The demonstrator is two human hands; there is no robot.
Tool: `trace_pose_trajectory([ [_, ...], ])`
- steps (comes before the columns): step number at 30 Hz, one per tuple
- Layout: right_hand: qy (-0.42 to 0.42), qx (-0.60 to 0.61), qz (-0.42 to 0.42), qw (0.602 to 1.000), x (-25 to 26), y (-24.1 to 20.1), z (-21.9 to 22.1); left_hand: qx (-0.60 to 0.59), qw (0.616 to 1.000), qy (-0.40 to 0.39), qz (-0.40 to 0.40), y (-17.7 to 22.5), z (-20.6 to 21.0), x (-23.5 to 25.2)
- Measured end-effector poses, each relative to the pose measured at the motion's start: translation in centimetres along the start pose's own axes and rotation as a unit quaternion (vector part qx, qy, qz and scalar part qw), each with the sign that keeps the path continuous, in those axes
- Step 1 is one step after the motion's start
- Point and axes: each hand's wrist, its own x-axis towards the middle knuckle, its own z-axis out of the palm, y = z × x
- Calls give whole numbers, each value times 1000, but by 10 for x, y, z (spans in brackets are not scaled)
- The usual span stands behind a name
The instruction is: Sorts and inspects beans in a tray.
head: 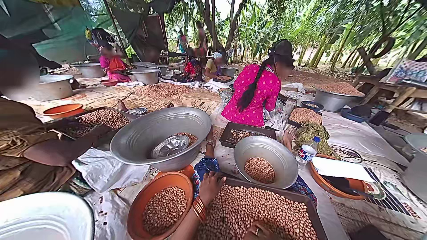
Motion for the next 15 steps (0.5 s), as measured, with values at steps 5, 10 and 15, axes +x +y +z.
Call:
trace_pose_trajectory([
  [5,-9,-59,114,992,40,62,-10,1,1000,-6,-6,2,-3,-1],
  [10,-16,-44,207,977,122,62,20,11,1000,3,-12,-4,-1,-3],
  [15,-117,116,170,972,136,-7,19,12,1000,11,-13,-3,-2,-11],
])
